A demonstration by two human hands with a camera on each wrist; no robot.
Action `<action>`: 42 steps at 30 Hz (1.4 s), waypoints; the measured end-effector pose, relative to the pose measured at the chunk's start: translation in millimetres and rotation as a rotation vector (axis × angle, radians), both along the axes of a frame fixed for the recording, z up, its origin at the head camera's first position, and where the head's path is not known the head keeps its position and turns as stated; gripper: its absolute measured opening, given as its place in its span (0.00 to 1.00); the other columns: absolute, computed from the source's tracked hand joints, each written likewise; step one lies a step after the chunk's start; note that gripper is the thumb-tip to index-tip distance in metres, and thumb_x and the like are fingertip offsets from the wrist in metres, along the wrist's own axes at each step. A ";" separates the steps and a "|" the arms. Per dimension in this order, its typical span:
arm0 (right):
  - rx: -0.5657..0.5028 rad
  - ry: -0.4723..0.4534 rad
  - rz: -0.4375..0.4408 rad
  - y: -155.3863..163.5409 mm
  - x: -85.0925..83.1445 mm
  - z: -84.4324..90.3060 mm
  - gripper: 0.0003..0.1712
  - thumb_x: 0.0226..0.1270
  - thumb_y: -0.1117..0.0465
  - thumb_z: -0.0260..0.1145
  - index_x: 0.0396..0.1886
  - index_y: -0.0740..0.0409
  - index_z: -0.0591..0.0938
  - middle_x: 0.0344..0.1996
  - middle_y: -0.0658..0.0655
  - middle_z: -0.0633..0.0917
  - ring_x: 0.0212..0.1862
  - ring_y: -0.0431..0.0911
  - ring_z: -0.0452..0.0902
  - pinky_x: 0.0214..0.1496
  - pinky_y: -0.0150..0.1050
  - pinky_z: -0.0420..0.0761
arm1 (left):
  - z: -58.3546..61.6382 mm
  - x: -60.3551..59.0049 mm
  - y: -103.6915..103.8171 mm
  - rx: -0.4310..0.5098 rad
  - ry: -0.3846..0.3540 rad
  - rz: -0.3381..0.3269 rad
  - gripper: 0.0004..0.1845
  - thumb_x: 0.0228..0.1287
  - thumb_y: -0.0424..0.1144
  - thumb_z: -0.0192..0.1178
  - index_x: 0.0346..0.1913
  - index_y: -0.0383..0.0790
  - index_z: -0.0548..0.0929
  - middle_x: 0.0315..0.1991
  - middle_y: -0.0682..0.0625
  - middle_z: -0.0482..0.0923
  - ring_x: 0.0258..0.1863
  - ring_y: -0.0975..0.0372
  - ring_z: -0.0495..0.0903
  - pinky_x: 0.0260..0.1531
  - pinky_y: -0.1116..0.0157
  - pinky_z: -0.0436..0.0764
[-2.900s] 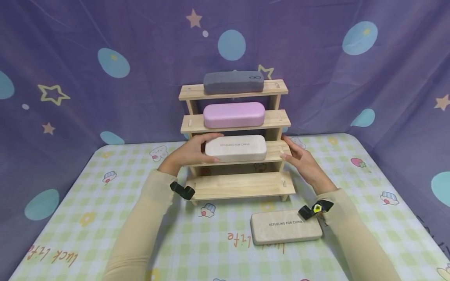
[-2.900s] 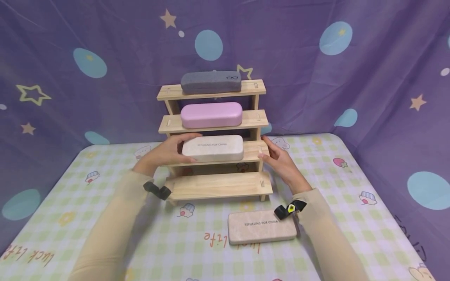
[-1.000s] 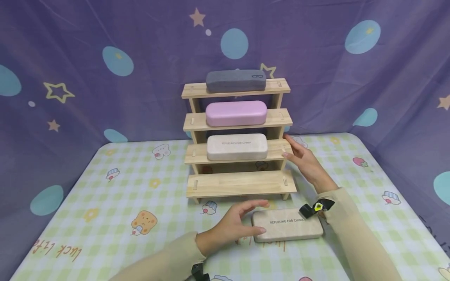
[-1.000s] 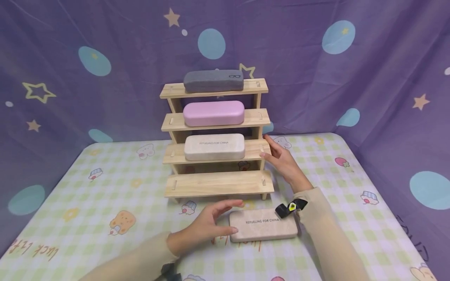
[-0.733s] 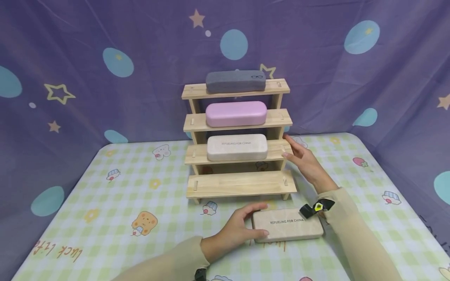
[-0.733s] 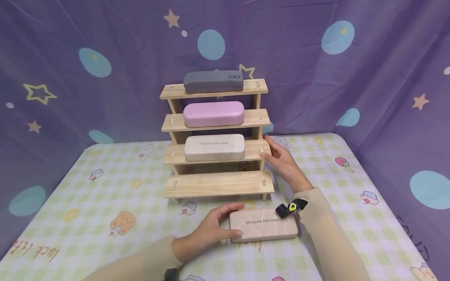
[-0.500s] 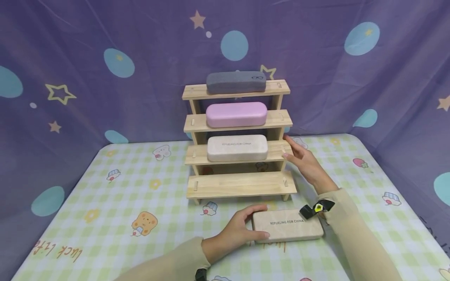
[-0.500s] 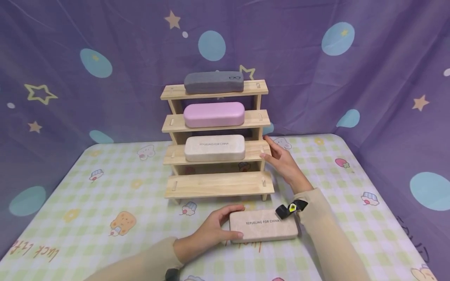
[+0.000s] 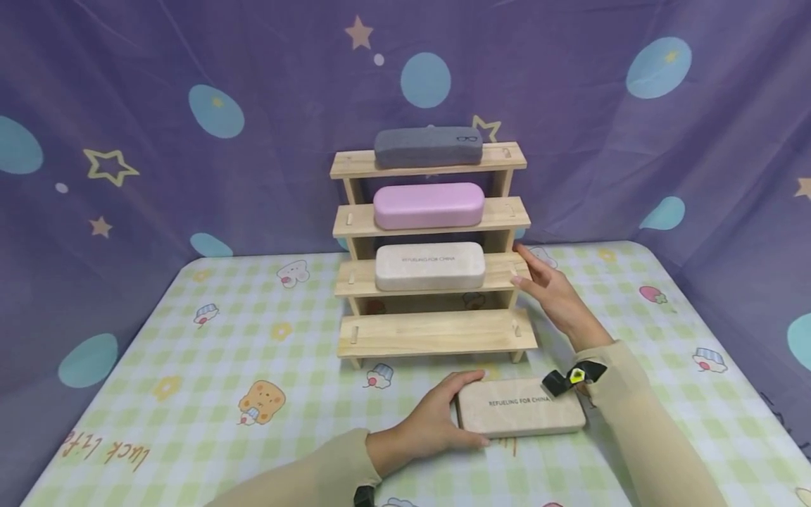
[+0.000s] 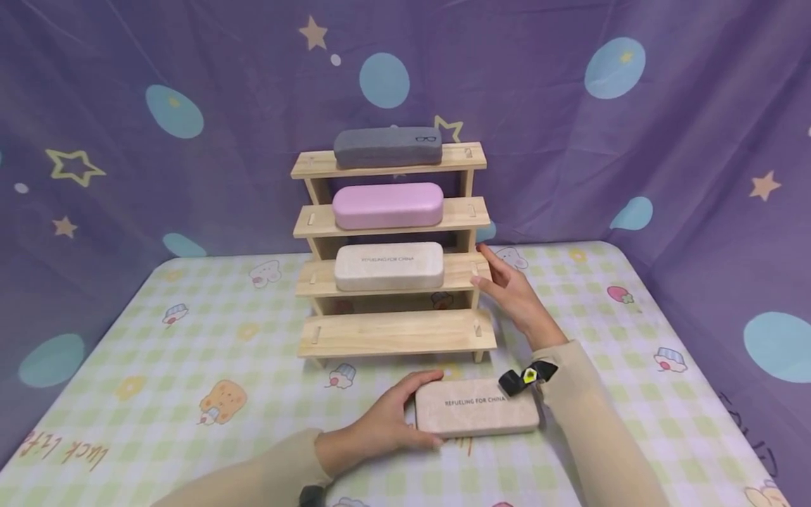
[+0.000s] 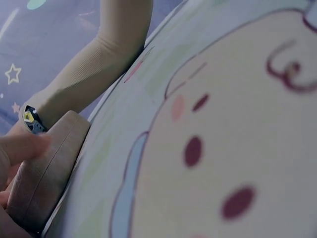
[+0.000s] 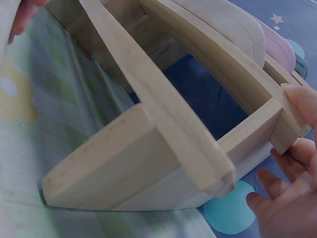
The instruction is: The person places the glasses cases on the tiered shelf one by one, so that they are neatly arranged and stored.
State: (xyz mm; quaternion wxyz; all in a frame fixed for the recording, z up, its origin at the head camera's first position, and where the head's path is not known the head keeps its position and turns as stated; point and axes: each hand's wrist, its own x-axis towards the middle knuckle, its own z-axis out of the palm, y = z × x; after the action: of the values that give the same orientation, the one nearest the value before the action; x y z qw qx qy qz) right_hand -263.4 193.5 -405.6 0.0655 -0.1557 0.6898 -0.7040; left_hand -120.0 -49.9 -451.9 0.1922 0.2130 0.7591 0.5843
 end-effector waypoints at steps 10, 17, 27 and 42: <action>0.001 0.015 0.000 1.1 -0.3 -1.5 0.40 0.70 0.67 0.56 0.74 0.61 0.47 0.74 0.59 0.47 0.74 0.49 0.39 0.71 0.35 0.51 | 4.0 1.0 0.0 -0.100 0.102 -0.011 0.48 0.38 0.34 0.77 0.68 0.44 0.66 0.59 0.57 0.71 0.58 0.66 0.69 0.62 0.65 0.64; 0.004 0.019 -0.007 -0.7 0.3 -1.3 0.40 0.70 0.65 0.57 0.74 0.61 0.48 0.74 0.59 0.48 0.74 0.49 0.41 0.70 0.34 0.52 | 1.6 -4.0 -5.5 -0.143 0.210 0.003 0.46 0.35 0.37 0.79 0.64 0.43 0.71 0.57 0.57 0.74 0.57 0.66 0.71 0.60 0.67 0.67; 0.001 0.011 0.003 -2.1 0.2 1.9 0.39 0.70 0.68 0.55 0.74 0.61 0.47 0.74 0.58 0.47 0.74 0.48 0.40 0.72 0.37 0.49 | 8.9 -11.0 -31.5 -0.161 0.168 -0.046 0.45 0.36 0.38 0.79 0.64 0.42 0.72 0.58 0.54 0.74 0.52 0.66 0.74 0.57 0.66 0.69; 0.004 -0.010 -0.009 0.0 0.0 1.1 0.39 0.70 0.68 0.56 0.74 0.61 0.48 0.74 0.58 0.48 0.74 0.49 0.40 0.71 0.37 0.50 | 27.2 -16.9 -76.6 -0.184 0.202 0.014 0.44 0.34 0.43 0.79 0.62 0.43 0.75 0.59 0.54 0.75 0.57 0.61 0.72 0.59 0.61 0.69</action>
State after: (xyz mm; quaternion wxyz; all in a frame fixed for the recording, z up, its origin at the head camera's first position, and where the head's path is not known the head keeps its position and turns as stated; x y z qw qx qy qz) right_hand -263.4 193.5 -404.5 0.0661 -0.1486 0.6916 -0.7037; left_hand -136.9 -126.5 -424.8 0.1292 0.2468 0.8264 0.4893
